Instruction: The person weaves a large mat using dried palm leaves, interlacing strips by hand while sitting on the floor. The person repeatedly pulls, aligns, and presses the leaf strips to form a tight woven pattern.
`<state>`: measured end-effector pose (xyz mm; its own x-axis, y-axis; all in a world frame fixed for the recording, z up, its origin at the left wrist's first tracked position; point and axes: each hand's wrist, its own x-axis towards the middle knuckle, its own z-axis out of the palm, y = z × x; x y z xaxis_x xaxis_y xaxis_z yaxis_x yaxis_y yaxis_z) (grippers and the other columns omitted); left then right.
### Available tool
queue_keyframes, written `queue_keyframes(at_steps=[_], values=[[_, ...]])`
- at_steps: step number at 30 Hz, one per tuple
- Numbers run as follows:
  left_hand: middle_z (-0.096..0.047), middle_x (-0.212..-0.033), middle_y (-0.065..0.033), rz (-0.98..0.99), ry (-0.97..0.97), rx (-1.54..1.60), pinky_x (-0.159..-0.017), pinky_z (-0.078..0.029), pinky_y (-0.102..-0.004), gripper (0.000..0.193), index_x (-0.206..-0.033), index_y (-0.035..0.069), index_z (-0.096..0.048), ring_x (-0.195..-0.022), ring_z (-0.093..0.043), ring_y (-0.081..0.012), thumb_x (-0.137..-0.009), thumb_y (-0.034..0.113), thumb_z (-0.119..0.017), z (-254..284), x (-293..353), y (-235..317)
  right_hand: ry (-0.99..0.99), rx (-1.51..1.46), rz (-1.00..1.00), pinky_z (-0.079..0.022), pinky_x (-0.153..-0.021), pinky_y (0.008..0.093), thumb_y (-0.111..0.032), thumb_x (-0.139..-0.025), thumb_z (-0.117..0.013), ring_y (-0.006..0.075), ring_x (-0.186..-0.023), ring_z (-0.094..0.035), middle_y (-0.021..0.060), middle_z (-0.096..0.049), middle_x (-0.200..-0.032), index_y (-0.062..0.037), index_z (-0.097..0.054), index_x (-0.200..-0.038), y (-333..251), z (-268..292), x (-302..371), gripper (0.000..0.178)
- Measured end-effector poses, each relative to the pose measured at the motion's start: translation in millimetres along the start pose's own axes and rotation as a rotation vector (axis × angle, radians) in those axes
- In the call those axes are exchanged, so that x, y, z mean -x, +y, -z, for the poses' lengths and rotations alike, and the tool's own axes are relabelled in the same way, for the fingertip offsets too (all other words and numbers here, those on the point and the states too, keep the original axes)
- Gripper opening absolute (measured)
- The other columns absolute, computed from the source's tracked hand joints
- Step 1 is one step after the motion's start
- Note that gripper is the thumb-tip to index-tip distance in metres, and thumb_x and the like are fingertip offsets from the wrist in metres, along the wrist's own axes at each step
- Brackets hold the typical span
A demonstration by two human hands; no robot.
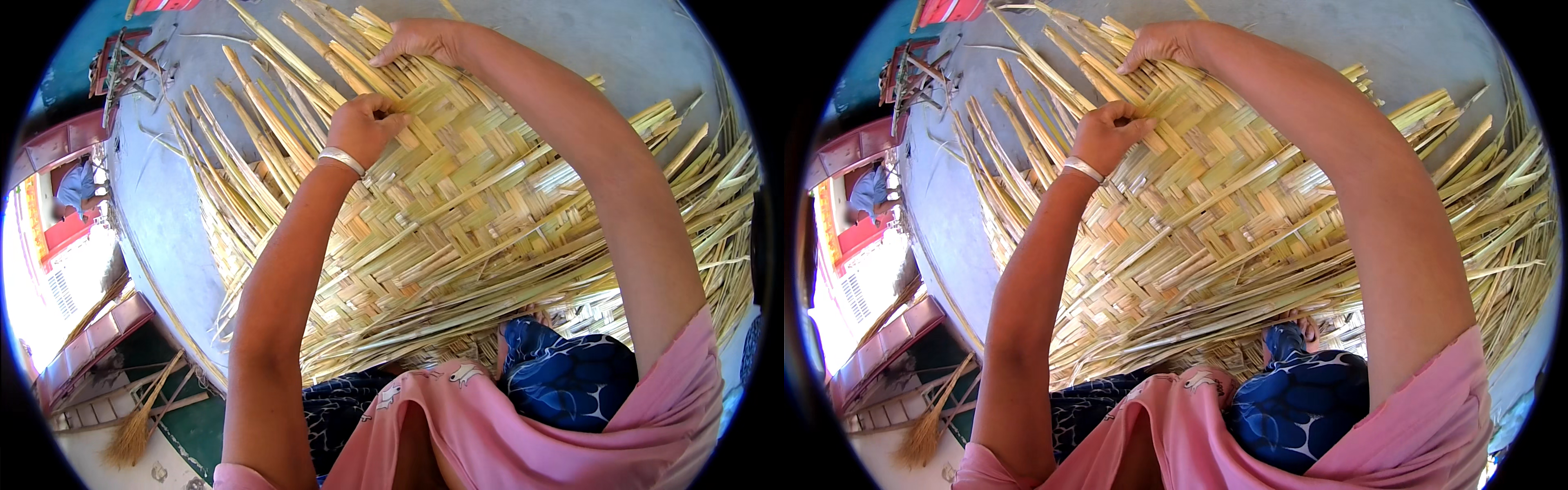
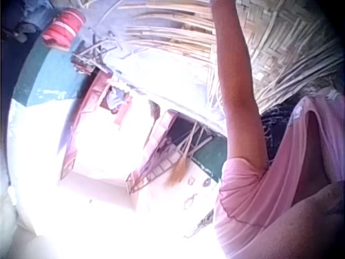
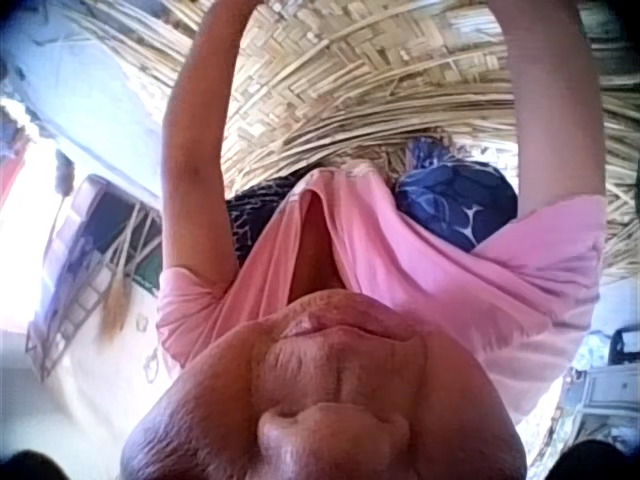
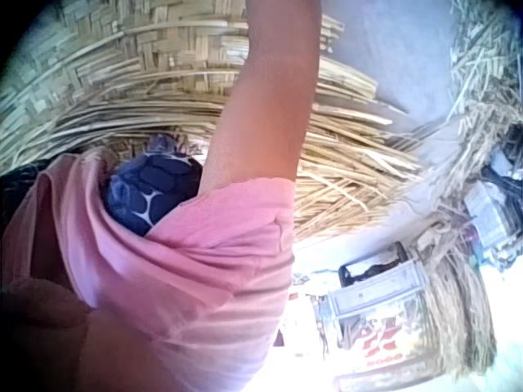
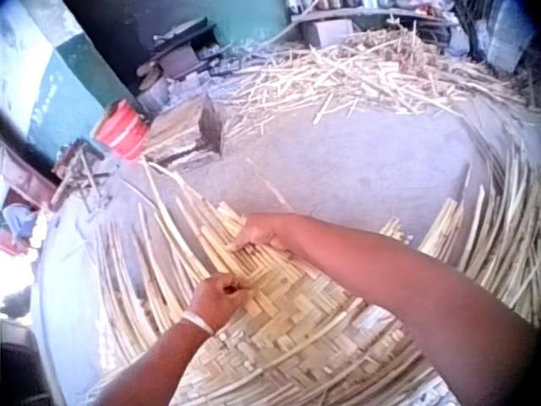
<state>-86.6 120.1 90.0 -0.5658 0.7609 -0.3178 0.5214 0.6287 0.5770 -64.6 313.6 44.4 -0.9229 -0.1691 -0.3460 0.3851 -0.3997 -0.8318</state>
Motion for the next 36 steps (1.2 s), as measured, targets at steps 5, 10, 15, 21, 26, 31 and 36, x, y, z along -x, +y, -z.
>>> queue_keyframes(at_steps=[5, 10, 15, 21, 26, 31, 36], values=[[-0.065, -0.072, -0.0107, 0.123, 0.225, 0.193, -0.061, -0.049, -0.0297, 0.026, -0.086, -0.001, -0.066, -0.062, -0.060, -0.0180, -0.075, 0.021, -0.070, -15, 1, -2, 0.128, 0.012, 0.079, -0.054, -0.067, 0.0352, -0.008, -0.072, -0.069, 0.0205, -0.078, -0.063, 0.0143, -0.062, -0.091, 0.0032, -0.053, -0.108, 14, 5, -10, 0.041], [-0.059, -0.066, -0.0035, 0.191, 0.295, 0.280, -0.052, -0.045, -0.0232, 0.023, -0.087, -0.003, -0.064, -0.055, -0.053, -0.0088, -0.079, 0.017, -0.069, -29, 4, -4, 0.152, 0.040, 0.139, -0.054, -0.067, 0.0333, -0.011, -0.073, -0.067, 0.0196, -0.077, -0.063, 0.0138, -0.063, -0.090, 0.0030, -0.054, -0.106, 19, 8, -7, 0.039], [-0.062, -0.079, -0.0080, -0.051, 0.159, 0.104, -0.065, -0.048, -0.0264, 0.029, -0.094, -0.002, -0.064, -0.069, -0.058, -0.0143, -0.077, 0.020, -0.070, -29, 6, -8, 0.124, 0.056, 0.122, -0.054, -0.070, 0.0288, -0.014, -0.076, -0.068, 0.0159, -0.078, -0.064, 0.0122, -0.063, -0.095, 0.0018, -0.053, -0.111, 21, 8, -8, 0.042], [-0.063, -0.087, -0.0112, -0.066, 0.084, -0.199, -0.070, -0.048, -0.0301, 0.033, -0.097, 0.000, -0.065, -0.075, -0.060, -0.0213, -0.074, 0.023, -0.071, -12, -4, 8, 0.060, 0.012, 0.191, -0.054, -0.066, 0.0341, -0.010, -0.073, -0.066, 0.0197, -0.077, -0.064, 0.0146, -0.064, -0.091, 0.0044, -0.055, -0.107, 22, 13, -12, 0.038], [-0.063, -0.078, -0.0100, -0.030, -0.013, -0.095, -0.066, -0.047, -0.0294, 0.029, -0.092, 0.001, -0.066, -0.069, -0.059, -0.0182, -0.074, 0.023, -0.072, -1, -2, 10, -0.004, -0.047, 0.139, -0.055, -0.064, 0.0341, -0.011, -0.073, -0.067, 0.0202, -0.073, -0.065, 0.0145, -0.065, -0.089, 0.0048, -0.057, -0.104, 20, 14, -11, 0.036], [-0.064, -0.073, -0.0136, -0.028, 0.006, -0.056, -0.064, -0.049, -0.0334, 0.023, -0.087, 0.002, -0.066, -0.066, -0.061, -0.0239, -0.075, 0.021, -0.070, 2, 4, 11, 0.052, -0.004, 0.142, -0.055, -0.064, 0.0339, -0.011, -0.074, -0.066, 0.0205, -0.072, -0.065, 0.0158, -0.065, -0.087, 0.0062, -0.057, -0.103, 13, 3, 1, 0.034], [-0.062, -0.064, -0.0098, 0.337, 0.215, 0.508, -0.048, -0.048, -0.0271, 0.020, -0.082, -0.004, -0.064, -0.051, -0.059, -0.0150, -0.077, 0.014, -0.069, -6, 5, 8, -0.037, -0.048, 0.081, -0.056, -0.066, 0.0301, -0.013, -0.077, -0.067, 0.0164, -0.077, -0.065, 0.0131, -0.064, -0.093, 0.0034, -0.054, -0.110, 14, 11, -3, 0.039]])
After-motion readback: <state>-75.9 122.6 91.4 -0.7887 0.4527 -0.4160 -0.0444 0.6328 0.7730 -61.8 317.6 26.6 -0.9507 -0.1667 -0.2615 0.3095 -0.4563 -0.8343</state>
